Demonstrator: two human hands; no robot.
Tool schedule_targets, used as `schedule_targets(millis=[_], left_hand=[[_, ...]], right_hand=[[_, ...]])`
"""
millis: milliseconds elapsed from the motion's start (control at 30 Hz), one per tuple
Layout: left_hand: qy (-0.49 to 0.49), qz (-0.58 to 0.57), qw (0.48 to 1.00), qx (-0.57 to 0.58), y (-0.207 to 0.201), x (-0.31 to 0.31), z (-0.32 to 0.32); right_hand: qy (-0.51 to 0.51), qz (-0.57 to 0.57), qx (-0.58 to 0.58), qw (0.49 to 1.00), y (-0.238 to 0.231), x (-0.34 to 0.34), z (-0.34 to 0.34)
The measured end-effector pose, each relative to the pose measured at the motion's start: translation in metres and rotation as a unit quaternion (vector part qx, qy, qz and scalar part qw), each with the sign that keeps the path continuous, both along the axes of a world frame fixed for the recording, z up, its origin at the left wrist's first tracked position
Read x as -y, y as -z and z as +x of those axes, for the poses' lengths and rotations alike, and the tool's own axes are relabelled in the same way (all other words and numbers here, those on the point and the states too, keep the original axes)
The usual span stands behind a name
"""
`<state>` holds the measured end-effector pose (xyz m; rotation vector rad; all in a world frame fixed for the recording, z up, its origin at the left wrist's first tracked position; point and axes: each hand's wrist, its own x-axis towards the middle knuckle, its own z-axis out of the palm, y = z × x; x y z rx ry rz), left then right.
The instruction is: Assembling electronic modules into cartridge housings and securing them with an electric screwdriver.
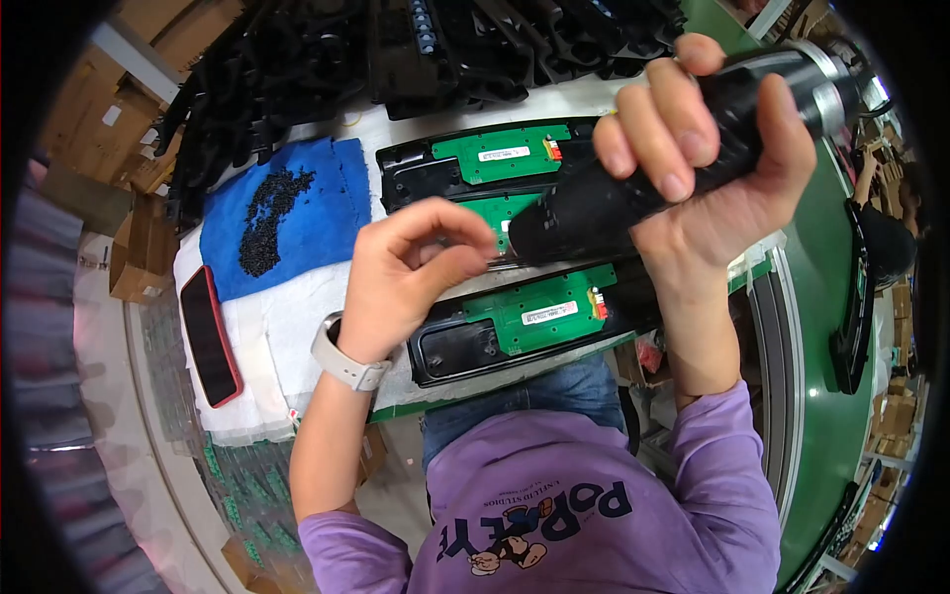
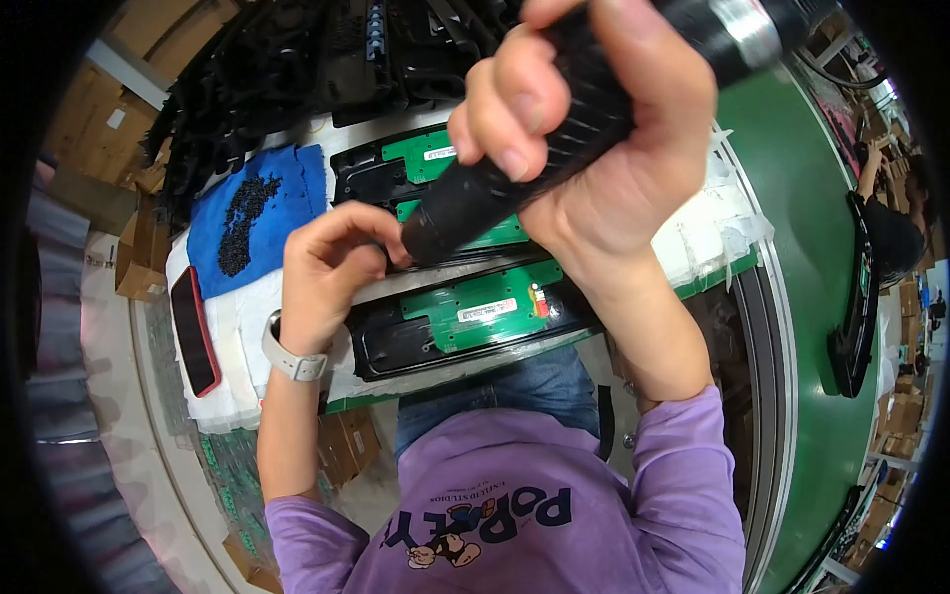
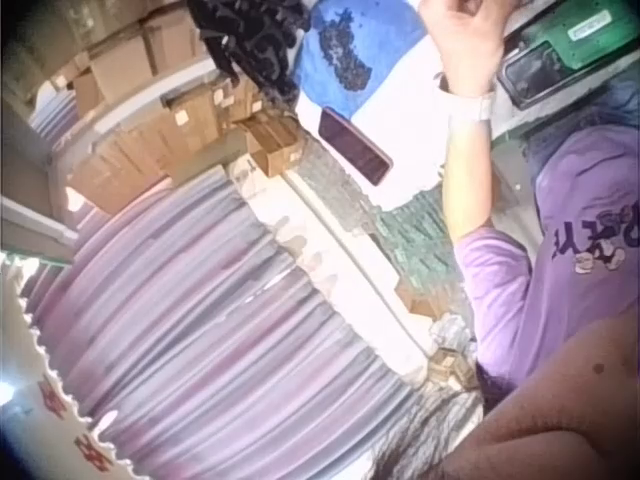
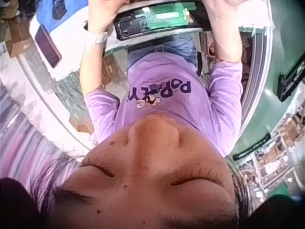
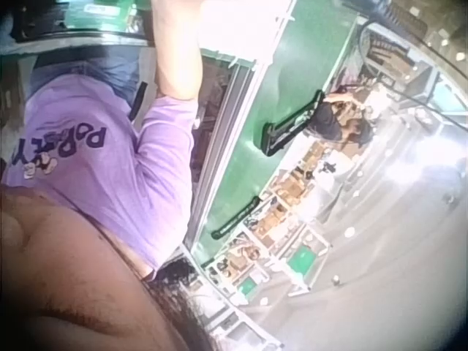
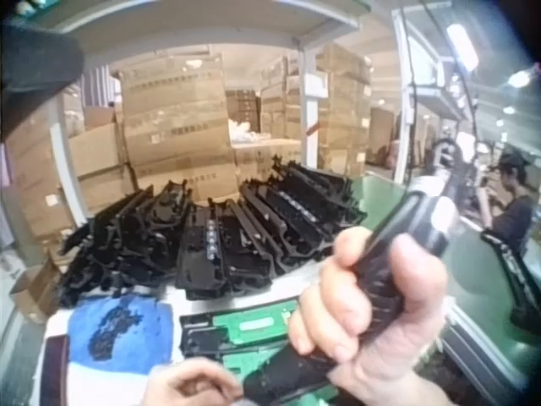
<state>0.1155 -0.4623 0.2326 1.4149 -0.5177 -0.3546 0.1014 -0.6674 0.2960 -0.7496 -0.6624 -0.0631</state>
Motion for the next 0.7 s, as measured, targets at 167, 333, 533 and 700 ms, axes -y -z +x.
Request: schedule_targets(millis=[167, 333, 533, 700], left_hand=[[-0.301, 0.343, 0.817, 0.353, -0.010, -0.039, 0.029], [-0.388, 0.633, 0.572, 0.349, 0.012, -0.096, 0.052], [-0.380, 0.634, 0.621, 0.261, 0.016, -0.100, 0.061], [-0.400, 0.633, 0.596, 0.290, 0.013, -0.091, 0.058]], right_hand=[[0.104, -0.200, -0.063, 0.972, -0.004, -0.012, -0.012], [0.065, -0.210, -0.042, 0.975, 0.005, -0.021, -0.009], [0.091, -0.269, -0.073, 0.956, -0.002, -0.034, -0.014], [0.090, -0.255, -0.034, 0.962, 0.006, -0.041, -0.009]])
